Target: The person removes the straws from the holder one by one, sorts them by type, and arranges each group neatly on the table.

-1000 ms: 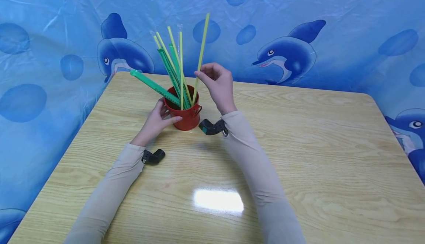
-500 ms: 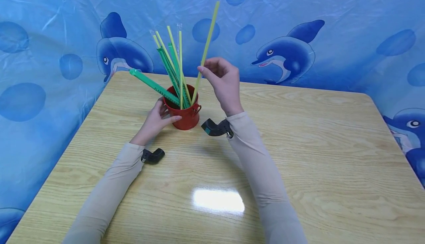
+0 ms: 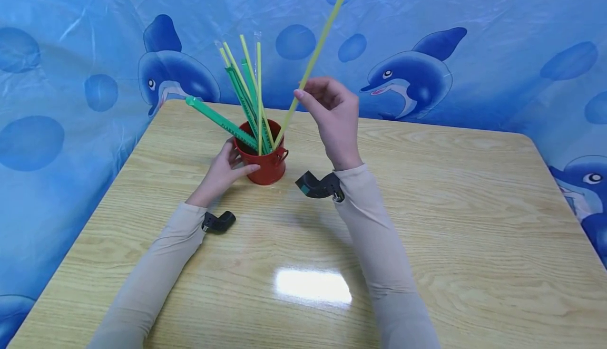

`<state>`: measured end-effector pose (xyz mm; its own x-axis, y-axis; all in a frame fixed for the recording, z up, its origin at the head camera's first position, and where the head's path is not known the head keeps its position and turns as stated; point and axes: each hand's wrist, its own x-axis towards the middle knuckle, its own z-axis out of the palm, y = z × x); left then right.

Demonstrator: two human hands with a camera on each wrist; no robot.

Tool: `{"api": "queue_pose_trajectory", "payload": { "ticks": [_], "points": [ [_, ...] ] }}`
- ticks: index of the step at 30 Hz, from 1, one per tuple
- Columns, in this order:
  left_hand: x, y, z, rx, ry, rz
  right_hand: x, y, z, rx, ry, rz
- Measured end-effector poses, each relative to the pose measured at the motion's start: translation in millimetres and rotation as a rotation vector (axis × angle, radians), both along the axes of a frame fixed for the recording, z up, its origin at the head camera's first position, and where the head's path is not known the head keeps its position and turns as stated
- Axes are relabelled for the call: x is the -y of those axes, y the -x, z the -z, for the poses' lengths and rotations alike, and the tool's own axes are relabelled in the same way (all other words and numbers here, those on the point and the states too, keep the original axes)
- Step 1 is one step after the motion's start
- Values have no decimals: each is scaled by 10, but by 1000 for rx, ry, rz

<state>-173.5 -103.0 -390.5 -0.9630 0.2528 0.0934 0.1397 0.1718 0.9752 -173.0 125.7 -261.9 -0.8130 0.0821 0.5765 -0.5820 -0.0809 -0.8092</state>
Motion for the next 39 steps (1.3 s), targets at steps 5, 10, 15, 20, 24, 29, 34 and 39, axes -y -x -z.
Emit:
{"api": "queue_pose_trajectory", "payload": {
  "ticks": [5,10,15,20,24,29,34,39],
  "points": [
    [-1,-1,-3,3,-2,-3,-36,-29,0,-29,9,25],
    [-1,9,-4,0,-11,1,-80,-54,-1,-30,59,18],
    [-7,19,-4,0,-30,11,-128,-78,-3,-42,94,-6],
    [-7,33,8,12,-41,16,-164,-93,5,-42,118,-9],
    [1,27,13,8,-27,12,-192,-103,24,-41,169,-17],
    [6,22,16,-13,-9,7,-240,-127,63,0,192,-46],
    [5,11,5,-8,-10,5,-270,-133,142,77,176,-76],
    [2,12,-10,-8,-4,2,-325,-124,257,164,116,-75]
  ]
}}
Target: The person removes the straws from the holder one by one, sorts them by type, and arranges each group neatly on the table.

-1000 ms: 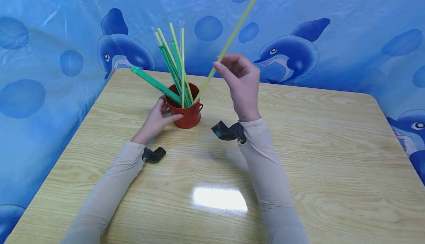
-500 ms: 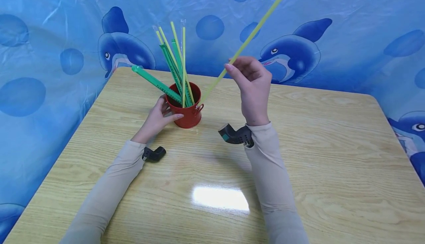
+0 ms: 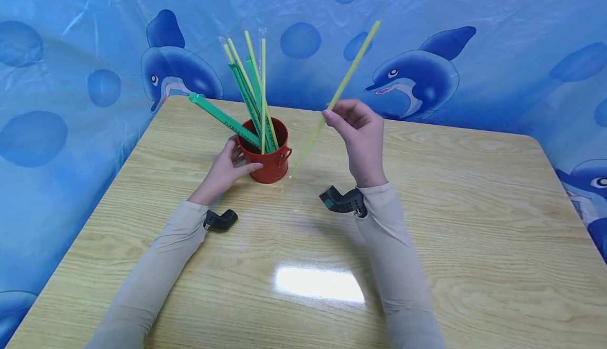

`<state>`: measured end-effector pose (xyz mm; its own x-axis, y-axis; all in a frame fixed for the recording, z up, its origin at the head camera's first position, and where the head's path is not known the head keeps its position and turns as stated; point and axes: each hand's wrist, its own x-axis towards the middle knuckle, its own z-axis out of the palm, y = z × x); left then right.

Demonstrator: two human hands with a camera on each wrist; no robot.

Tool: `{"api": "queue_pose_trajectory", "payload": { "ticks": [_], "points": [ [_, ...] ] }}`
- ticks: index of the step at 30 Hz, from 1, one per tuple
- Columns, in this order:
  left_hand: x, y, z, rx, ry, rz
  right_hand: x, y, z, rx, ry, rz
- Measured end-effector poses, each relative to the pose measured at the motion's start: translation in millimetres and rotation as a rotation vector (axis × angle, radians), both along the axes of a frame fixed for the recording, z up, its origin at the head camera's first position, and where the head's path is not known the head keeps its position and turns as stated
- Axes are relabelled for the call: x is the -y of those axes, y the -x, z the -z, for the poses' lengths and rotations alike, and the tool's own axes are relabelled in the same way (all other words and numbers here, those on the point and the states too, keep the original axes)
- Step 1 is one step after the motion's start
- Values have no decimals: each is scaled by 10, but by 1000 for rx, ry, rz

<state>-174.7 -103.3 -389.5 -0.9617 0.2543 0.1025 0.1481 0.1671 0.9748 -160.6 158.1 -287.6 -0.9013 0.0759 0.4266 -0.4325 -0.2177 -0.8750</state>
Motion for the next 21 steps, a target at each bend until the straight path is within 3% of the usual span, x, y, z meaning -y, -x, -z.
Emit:
{"api": "queue_pose_trajectory", "payload": {
  "ticks": [6,11,21],
  "points": [
    [1,9,14,-9,2,0,-85,56,223,135,-177,0],
    [0,9,15,-12,6,-1,-142,99,366,252,-251,-45],
    [3,27,29,-21,12,0,-196,177,518,339,-336,-82]
  ]
}}
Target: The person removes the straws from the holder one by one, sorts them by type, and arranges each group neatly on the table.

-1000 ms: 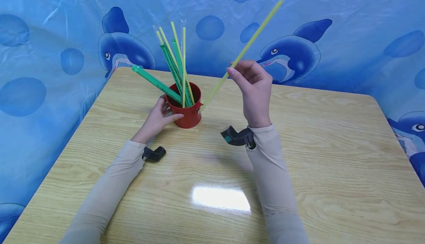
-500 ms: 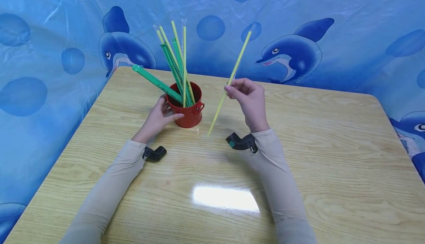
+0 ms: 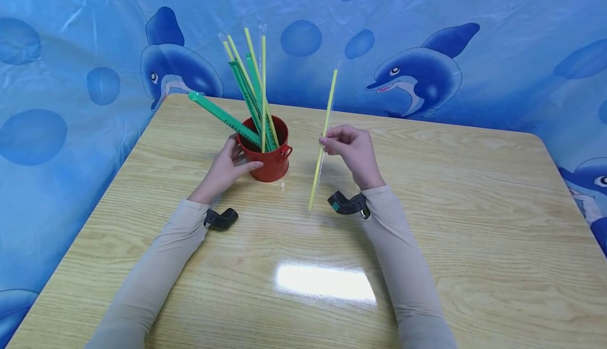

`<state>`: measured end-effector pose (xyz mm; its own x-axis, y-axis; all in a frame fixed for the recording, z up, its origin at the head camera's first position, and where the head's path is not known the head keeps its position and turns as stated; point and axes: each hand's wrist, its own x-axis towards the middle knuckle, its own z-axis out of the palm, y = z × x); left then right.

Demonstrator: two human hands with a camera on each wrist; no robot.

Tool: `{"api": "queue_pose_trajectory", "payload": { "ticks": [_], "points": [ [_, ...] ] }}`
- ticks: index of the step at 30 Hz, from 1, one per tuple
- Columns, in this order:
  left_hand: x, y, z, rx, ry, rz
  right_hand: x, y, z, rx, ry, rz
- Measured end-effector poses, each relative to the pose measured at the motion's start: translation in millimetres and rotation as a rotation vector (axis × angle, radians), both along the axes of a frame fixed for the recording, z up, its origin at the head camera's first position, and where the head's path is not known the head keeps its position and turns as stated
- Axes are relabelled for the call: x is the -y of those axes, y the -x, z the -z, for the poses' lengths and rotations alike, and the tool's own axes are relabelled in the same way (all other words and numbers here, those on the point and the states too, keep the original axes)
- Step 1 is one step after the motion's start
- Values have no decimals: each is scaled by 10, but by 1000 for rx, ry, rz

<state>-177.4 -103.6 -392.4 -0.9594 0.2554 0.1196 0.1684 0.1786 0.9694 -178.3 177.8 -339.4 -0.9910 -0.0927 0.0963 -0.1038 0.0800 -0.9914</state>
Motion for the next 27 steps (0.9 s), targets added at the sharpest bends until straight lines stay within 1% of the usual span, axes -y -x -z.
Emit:
{"api": "queue_pose_trajectory", "payload": {
  "ticks": [3,6,14,19,22,27],
  "points": [
    [-5,4,-1,0,-3,3,1,33,58,30,-46,-9],
    [-10,4,-3,2,-5,4,-2,69,139,70,-64,-25],
    [-20,14,-1,1,-3,1,-21,168,435,169,-114,-40],
    [-17,5,-11,3,-10,-1,-17,218,600,227,-101,-44],
    [-11,5,-12,4,-14,-2,5,227,663,235,-116,-33],
    [-3,-2,-7,15,-15,0,51,215,719,199,-216,-26]
  ]
}}
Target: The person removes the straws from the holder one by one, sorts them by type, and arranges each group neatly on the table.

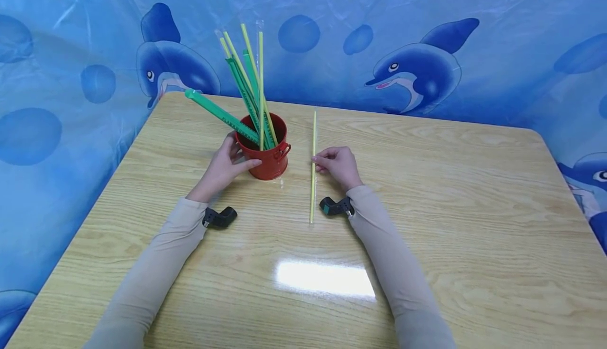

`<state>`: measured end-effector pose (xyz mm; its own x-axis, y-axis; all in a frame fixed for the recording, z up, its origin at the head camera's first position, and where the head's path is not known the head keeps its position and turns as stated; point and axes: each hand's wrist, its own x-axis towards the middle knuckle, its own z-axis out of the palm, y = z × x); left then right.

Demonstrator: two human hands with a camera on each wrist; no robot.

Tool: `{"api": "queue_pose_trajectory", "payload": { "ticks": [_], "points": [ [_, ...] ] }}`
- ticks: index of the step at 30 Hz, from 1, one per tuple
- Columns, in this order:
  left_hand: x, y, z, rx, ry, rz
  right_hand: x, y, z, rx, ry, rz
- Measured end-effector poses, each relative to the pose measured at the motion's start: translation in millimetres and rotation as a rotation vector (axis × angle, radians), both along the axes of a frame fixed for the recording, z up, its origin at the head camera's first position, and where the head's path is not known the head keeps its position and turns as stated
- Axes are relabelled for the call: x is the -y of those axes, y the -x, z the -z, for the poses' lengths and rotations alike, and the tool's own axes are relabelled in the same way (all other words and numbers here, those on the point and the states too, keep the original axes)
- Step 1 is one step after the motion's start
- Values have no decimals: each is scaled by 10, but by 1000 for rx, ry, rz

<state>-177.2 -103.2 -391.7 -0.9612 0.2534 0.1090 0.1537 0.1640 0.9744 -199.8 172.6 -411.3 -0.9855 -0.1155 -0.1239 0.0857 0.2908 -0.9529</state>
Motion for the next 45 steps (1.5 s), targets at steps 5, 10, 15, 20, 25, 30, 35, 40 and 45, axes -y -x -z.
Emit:
{"api": "queue_pose_trajectory", "payload": {
  "ticks": [5,10,15,20,25,30,35,40,45],
  "points": [
    [-9,-12,-39,17,-15,9,6,5,8,-9,-64,-1],
    [-15,-29,-78,13,-4,8,6,8,-1,7,-81,-7],
    [-12,-1,15,2,10,0,-12,7,10,32,-88,-13],
    [-15,5,13,0,7,3,-15,26,-12,40,-104,-19],
    [-24,-7,7,16,29,8,-30,0,5,63,-101,-17],
    [19,-10,5,21,38,-9,11,22,22,56,-95,-22],
    [18,-21,-4,26,29,1,3,10,27,60,-102,-21],
    [7,-12,-30,8,22,5,-4,18,6,44,-91,-10],
    [3,-21,-9,13,40,2,-11,0,-4,66,-88,-20]
  ]
}}
